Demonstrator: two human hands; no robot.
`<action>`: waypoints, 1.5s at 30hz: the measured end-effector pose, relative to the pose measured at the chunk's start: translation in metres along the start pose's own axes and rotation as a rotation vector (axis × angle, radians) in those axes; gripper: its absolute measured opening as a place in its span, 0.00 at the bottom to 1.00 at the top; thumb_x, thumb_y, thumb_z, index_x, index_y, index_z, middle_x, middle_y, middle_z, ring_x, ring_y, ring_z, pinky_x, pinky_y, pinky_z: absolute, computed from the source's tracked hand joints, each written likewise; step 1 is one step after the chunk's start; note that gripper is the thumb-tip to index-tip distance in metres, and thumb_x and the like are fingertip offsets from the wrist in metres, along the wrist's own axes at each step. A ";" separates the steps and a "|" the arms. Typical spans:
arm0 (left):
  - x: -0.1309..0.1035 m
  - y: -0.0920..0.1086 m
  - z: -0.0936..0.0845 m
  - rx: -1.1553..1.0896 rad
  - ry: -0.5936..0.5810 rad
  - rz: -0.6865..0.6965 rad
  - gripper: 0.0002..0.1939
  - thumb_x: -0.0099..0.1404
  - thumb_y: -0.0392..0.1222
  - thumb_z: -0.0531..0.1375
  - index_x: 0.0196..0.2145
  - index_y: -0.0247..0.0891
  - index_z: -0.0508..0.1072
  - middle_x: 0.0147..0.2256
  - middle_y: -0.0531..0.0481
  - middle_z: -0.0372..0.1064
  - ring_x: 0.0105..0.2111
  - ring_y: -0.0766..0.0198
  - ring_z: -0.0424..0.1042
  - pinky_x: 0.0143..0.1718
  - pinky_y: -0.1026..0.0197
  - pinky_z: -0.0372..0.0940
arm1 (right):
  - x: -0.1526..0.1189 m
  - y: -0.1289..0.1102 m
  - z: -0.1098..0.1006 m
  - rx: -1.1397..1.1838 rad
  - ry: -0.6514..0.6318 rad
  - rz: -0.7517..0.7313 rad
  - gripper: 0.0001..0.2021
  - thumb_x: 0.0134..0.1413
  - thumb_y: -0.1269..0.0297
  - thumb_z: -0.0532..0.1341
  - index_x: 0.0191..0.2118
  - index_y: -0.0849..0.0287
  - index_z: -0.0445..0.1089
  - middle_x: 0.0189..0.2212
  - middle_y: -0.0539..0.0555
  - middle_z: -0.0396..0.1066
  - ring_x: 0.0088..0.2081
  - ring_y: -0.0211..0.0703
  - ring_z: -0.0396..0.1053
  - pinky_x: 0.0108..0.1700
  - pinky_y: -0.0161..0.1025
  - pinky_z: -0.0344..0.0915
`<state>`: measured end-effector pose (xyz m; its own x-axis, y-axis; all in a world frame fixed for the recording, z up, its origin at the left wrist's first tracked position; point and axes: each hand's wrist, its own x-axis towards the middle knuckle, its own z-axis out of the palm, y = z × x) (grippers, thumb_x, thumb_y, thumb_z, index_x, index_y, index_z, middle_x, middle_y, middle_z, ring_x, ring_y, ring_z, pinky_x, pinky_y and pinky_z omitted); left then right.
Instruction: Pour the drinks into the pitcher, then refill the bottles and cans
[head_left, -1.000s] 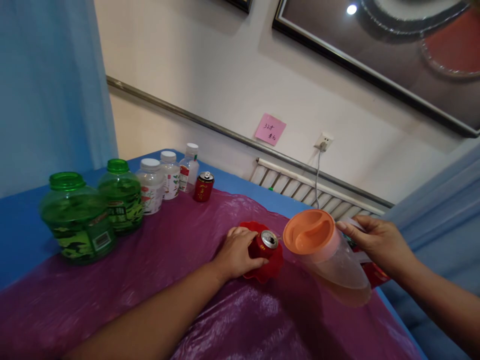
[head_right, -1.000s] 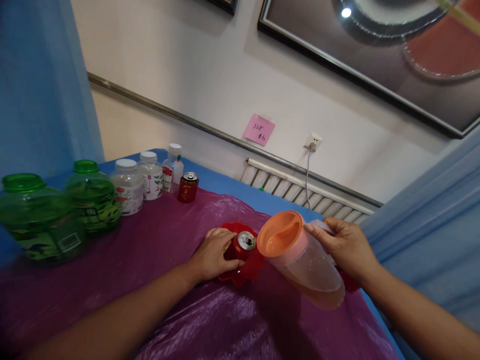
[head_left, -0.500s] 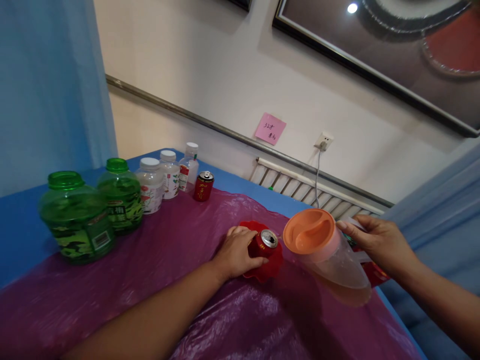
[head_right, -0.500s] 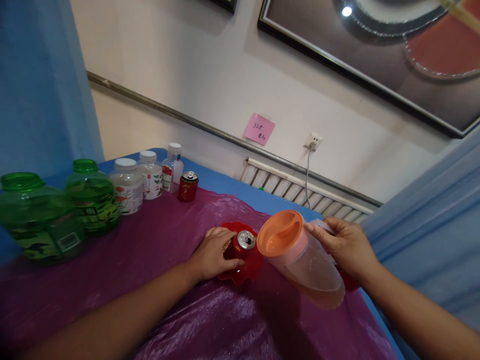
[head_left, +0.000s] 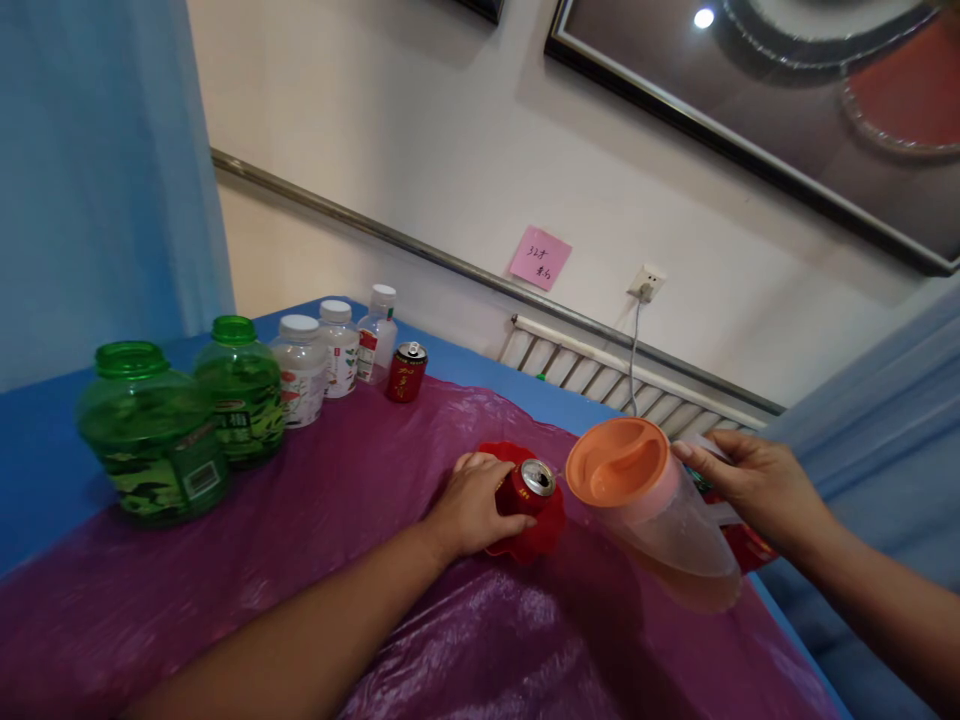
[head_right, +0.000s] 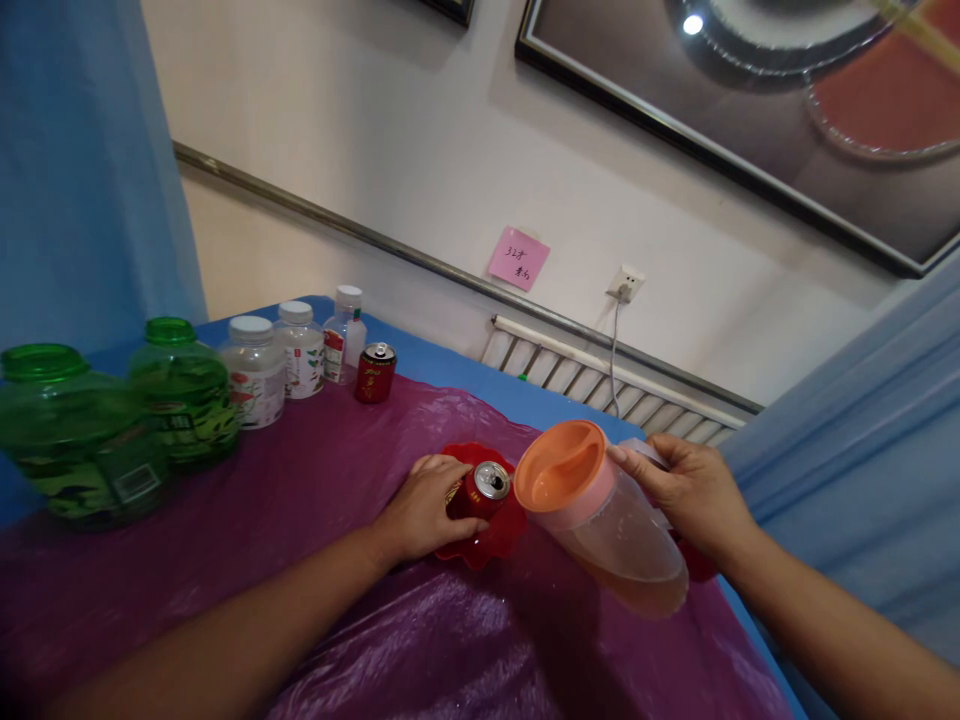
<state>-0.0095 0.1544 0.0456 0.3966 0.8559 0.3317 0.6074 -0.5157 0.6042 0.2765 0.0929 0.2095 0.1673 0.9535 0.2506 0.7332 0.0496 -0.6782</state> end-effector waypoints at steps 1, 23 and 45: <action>0.000 0.000 0.000 0.002 -0.003 -0.002 0.29 0.51 0.57 0.72 0.47 0.41 0.76 0.46 0.44 0.76 0.51 0.44 0.69 0.56 0.42 0.58 | 0.000 0.000 0.000 -0.003 0.003 -0.001 0.25 0.49 0.38 0.67 0.21 0.56 0.65 0.14 0.45 0.59 0.17 0.36 0.56 0.18 0.34 0.53; -0.001 0.001 0.000 0.002 -0.011 -0.002 0.30 0.51 0.57 0.72 0.48 0.40 0.76 0.46 0.44 0.75 0.50 0.44 0.70 0.56 0.42 0.59 | -0.001 -0.003 0.001 -0.027 -0.015 -0.002 0.25 0.51 0.39 0.66 0.21 0.56 0.64 0.14 0.45 0.59 0.16 0.35 0.57 0.17 0.33 0.53; -0.001 0.001 -0.001 0.016 -0.013 0.004 0.32 0.52 0.58 0.72 0.49 0.38 0.75 0.46 0.43 0.75 0.51 0.44 0.70 0.57 0.42 0.59 | 0.000 -0.003 0.001 -0.046 -0.006 -0.024 0.26 0.51 0.38 0.65 0.21 0.55 0.61 0.13 0.45 0.57 0.16 0.35 0.56 0.17 0.33 0.53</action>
<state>-0.0097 0.1526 0.0466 0.4083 0.8532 0.3247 0.6165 -0.5200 0.5912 0.2737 0.0930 0.2107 0.1457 0.9540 0.2620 0.7665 0.0586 -0.6395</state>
